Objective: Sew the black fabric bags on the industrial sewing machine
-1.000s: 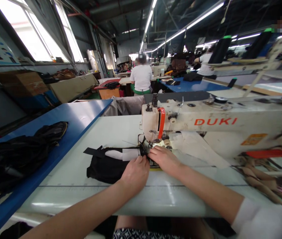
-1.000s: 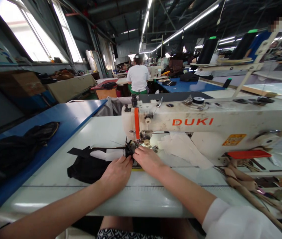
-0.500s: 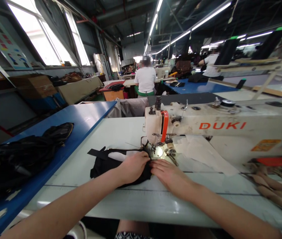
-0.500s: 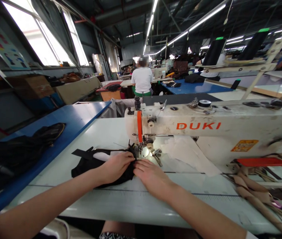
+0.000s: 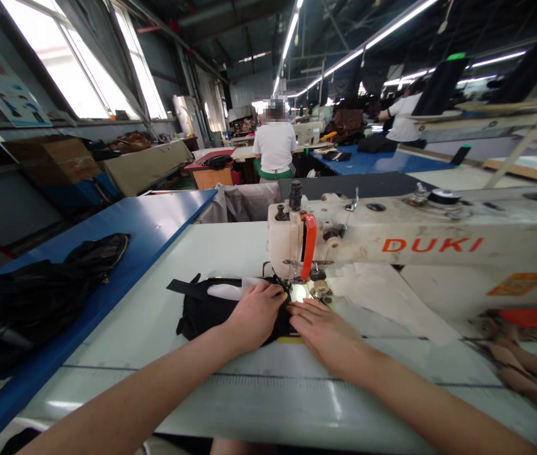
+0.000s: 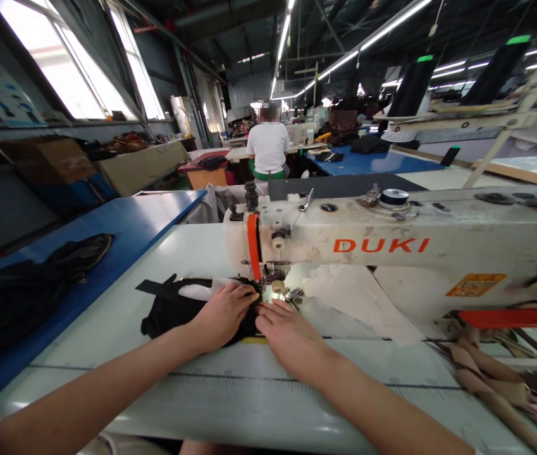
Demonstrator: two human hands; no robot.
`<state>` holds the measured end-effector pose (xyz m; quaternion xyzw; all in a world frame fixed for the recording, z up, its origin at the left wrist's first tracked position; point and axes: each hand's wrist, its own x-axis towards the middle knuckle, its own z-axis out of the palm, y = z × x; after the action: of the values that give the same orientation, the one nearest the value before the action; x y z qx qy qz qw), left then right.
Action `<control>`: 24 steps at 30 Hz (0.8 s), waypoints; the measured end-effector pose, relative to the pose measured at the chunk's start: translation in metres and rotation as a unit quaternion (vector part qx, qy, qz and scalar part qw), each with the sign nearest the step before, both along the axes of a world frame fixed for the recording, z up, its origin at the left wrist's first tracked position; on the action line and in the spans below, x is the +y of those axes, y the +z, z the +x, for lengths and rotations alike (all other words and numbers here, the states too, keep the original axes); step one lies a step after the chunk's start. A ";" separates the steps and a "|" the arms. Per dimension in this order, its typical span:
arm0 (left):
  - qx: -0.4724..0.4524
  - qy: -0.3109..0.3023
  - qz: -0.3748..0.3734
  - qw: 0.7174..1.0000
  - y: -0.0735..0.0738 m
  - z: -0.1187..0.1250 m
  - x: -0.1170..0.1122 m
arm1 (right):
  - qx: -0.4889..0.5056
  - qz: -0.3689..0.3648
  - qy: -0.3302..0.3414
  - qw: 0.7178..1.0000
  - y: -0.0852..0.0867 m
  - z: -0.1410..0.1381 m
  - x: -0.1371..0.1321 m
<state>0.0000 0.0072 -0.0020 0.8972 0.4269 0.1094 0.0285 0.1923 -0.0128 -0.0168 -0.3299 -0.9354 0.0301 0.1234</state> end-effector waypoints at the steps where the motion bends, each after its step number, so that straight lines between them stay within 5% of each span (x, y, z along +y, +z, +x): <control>1: -0.002 -0.002 -0.001 1.000 0.000 0.000 0.001 | 0.006 0.000 -0.001 1.000 -0.001 0.000 0.000; 12: -0.065 -0.020 0.012 0.998 0.005 -0.011 -0.009 | 0.033 -0.002 -0.016 0.999 0.000 0.000 -0.003; 19: -0.076 0.184 0.038 0.979 0.022 -0.059 -0.011 | 0.042 -0.010 -0.007 0.999 0.002 0.000 -0.004; 24: -0.068 0.169 0.019 0.983 0.015 -0.057 -0.004 | 0.050 -0.016 -0.013 0.999 0.001 0.001 -0.005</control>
<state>-0.0566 0.0036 0.0131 0.8030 0.5674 0.1814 0.0213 0.1928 -0.0176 -0.0153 -0.3416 -0.9233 0.0599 0.1649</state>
